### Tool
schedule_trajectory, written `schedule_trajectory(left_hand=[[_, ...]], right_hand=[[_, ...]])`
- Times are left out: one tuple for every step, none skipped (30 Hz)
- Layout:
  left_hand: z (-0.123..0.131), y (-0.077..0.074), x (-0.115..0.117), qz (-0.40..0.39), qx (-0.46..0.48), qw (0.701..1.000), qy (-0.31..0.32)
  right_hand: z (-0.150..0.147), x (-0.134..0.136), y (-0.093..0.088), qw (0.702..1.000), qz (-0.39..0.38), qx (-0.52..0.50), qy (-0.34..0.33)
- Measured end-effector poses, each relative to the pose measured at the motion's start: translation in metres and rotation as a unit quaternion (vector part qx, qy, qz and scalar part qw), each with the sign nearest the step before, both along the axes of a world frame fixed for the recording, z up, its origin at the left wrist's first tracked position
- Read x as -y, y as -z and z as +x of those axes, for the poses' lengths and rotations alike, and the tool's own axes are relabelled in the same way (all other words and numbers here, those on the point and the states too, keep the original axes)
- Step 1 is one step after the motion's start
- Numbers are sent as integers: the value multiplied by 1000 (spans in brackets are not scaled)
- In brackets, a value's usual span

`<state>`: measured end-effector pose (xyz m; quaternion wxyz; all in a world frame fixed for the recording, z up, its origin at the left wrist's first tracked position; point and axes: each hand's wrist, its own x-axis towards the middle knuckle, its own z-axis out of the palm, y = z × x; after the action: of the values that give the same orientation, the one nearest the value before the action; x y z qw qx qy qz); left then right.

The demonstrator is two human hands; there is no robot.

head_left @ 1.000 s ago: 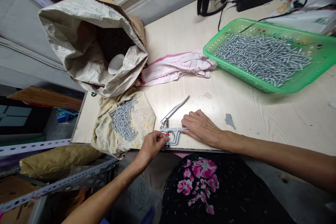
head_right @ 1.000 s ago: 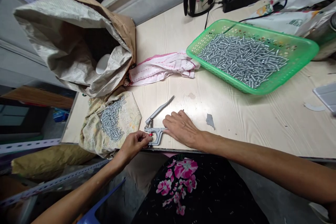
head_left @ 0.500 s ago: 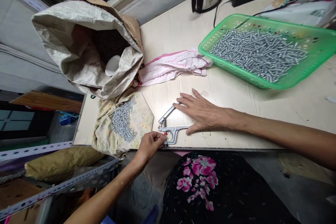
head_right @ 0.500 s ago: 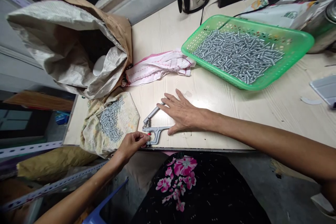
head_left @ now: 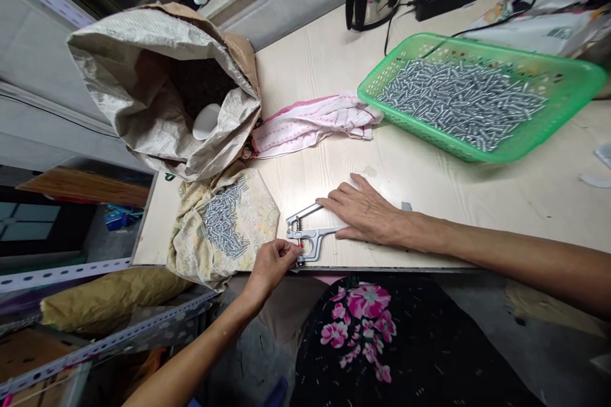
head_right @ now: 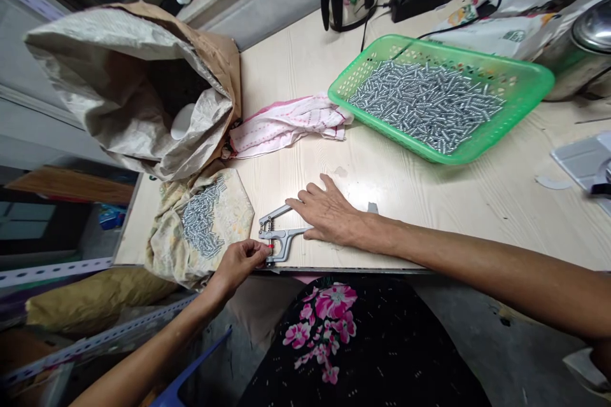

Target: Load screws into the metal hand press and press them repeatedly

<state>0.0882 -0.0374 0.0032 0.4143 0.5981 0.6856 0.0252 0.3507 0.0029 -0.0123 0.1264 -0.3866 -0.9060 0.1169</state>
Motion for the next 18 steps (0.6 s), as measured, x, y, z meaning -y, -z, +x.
schedule_trajectory(left_hand=[[1, -2, 1, 20, -19, 999, 17], [3, -5, 3, 54, -42, 997, 36], [7, -8, 4, 100, -66, 991, 58], [11, -10, 5, 151, -85, 981, 85], [17, -12, 4, 201, -97, 968, 118], [24, -13, 3, 242, -102, 952, 159], [31, -13, 0, 272, -102, 934, 206], [39, -12, -4, 292, -103, 916, 255], [46, -11, -9, 301, -108, 898, 301], [52, -10, -15, 303, -119, 883, 339], [58, -9, -20, 299, -133, 871, 365], [62, -8, -25, 291, -145, 865, 383], [66, -7, -30, 282, -152, 862, 392], [69, -7, -34, 273, -151, 863, 398], [71, -7, -37, 269, -140, 864, 402], [74, -8, -40, 267, -122, 865, 407], [77, -8, -43, 267, -100, 865, 412], [79, -7, -46, 267, -78, 865, 417]], right_hand=[[0, 1, 0, 1000, -3, 1, 2], [0, 2, 0, 1000, -5, -1, 4], [0, 2, 0, 1000, -6, -5, 3], [0, 2, 0, 1000, -7, -10, 2], [0, 2, 1, 1000, -8, -16, 1], [0, 2, 1, 1000, -10, -20, 1], [0, 2, 2, 1000, -14, -23, 2], [0, 1, 2, 999, -19, -26, 4], [2, 1, 3, 999, -26, -31, 7], [4, 1, 3, 999, -33, -34, 10], [6, 1, 3, 998, -41, -35, 14], [9, 1, 2, 998, -49, -31, 19], [12, 1, 0, 998, -57, -23, 23], [15, 2, -1, 998, -64, -12, 26], [17, 3, -3, 997, -70, -5, 28], [19, 5, -4, 997, -72, -5, 28], [20, 7, -5, 997, -71, -13, 29], [20, 9, -5, 997, -68, -25, 30]])
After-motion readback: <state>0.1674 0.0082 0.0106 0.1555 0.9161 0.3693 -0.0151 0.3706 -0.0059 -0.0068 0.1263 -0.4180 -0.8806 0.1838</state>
